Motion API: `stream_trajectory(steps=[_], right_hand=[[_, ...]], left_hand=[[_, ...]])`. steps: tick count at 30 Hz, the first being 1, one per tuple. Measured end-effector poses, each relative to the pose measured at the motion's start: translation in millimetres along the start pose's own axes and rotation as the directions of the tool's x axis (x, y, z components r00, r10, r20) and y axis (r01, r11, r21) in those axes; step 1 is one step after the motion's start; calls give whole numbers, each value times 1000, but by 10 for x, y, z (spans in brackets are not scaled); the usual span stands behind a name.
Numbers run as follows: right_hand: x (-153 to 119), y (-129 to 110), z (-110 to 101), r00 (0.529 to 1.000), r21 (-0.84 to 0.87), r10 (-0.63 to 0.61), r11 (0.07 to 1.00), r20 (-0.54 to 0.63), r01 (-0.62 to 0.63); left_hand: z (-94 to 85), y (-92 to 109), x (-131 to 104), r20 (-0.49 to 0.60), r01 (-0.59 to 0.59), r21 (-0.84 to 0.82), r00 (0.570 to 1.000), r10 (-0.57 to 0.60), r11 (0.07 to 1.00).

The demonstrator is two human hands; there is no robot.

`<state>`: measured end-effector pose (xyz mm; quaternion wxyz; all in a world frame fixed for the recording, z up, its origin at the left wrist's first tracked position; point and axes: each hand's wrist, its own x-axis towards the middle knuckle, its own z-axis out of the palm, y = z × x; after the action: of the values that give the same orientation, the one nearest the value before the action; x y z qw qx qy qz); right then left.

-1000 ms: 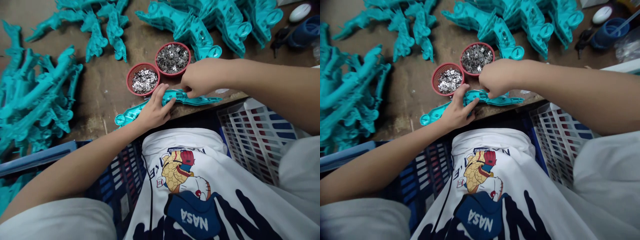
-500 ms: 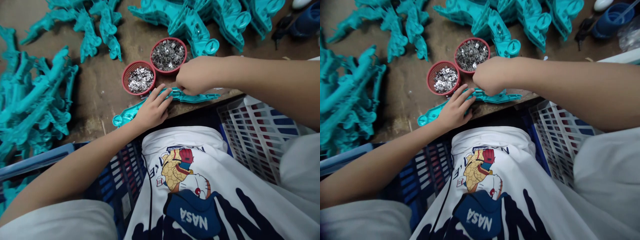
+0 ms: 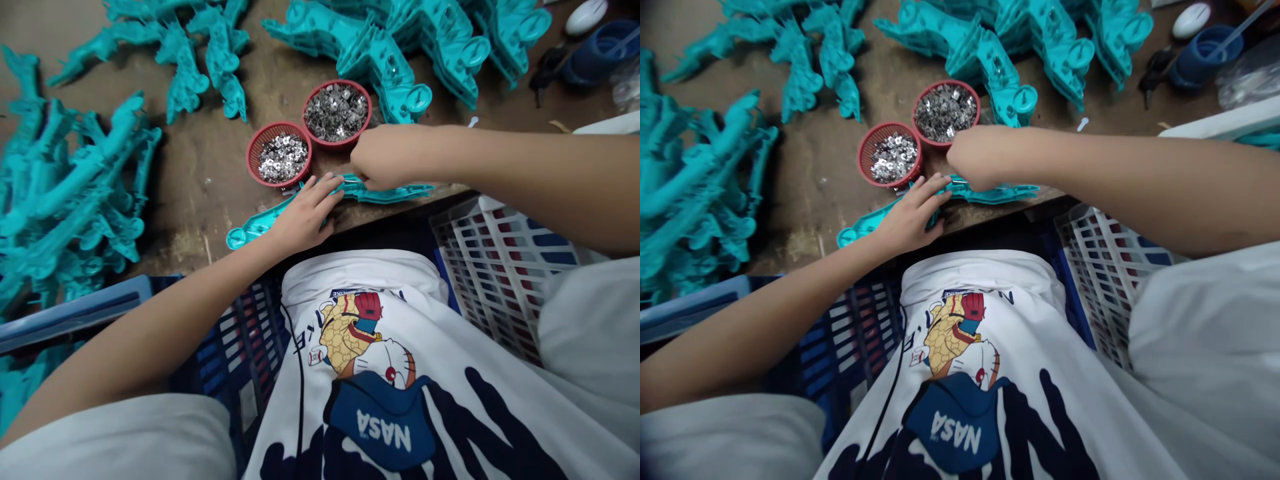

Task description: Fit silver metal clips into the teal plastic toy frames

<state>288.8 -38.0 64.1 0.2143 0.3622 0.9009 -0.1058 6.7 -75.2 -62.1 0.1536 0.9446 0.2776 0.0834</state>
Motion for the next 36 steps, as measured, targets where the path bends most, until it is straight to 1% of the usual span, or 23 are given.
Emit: stream_trajectory(steps=[3, 4, 5, 7, 9, 13, 16, 18, 19, 22, 24, 26, 28, 29, 31, 34, 36], right_hand=[[-121, 151, -172, 989, -139, 137, 982, 58, -128], [-156, 192, -227, 987, -125, 158, 980, 37, -153], [-183, 217, -275, 984, -75, 180, 981, -16, -181], [-213, 212, -338, 961, 59, 227, 974, -160, -220], [-212, 147, -348, 938, 150, 222, 971, -265, -188], [-152, 23, -235, 929, 196, 135, 978, -343, -70], [-98, 9, -124, 908, 187, 164, 978, -385, -97], [-86, 13, -88, 896, 169, 199, 975, -397, -141], [-89, 13, -84, 894, 165, 198, 976, -401, -142], [-108, 12, -101, 906, 166, 128, 984, -404, -65], [-94, 25, -89, 899, 203, 139, 978, -415, -57], [-48, 56, -39, 875, 282, 194, 957, -443, -70], [8, 95, 35, 856, 374, 221, 927, -467, -35], [32, 111, 71, 859, 404, 210, 915, -467, -5], [64, 129, 126, 872, 423, 194, 906, -450, 17], [73, 134, 150, 886, 376, 160, 926, -434, 17], [67, 154, 132, 888, 316, 159, 949, -431, -16]], left_hand=[[2, 17, 18, -20, 13, 7, 1000, -13, 1000], [1, 28, 28, -15, 14, 15, 1000, -14, 1000], [-2, 38, 37, -6, 11, 25, 1000, -11, 1000], [-6, 50, 51, 11, 0, 47, 1000, 0, 999], [0, 46, 59, 11, -2, 53, 1000, 2, 999], [50, 2, 56, -9, 4, 25, 1000, -3, 1000], [88, -23, 49, -35, 4, 19, 999, -3, 1000], [96, -28, 48, -37, 6, 15, 999, -5, 1000], [95, -28, 49, -32, 7, 13, 999, -7, 1000], [80, -22, 56, -13, 20, 4, 1000, -20, 1000], [69, -14, 63, -2, 35, -8, 999, -35, 999], [61, -4, 71, 3, 42, -13, 999, -42, 999], [54, 6, 78, 6, 43, -5, 999, -43, 999], [51, 10, 81, 9, 44, 1, 999, -44, 999], [45, 12, 87, 14, 44, 14, 999, -44, 999], [47, 5, 88, 12, 40, 22, 999, -41, 999], [56, 0, 81, -1, 33, 26, 999, -33, 999]])
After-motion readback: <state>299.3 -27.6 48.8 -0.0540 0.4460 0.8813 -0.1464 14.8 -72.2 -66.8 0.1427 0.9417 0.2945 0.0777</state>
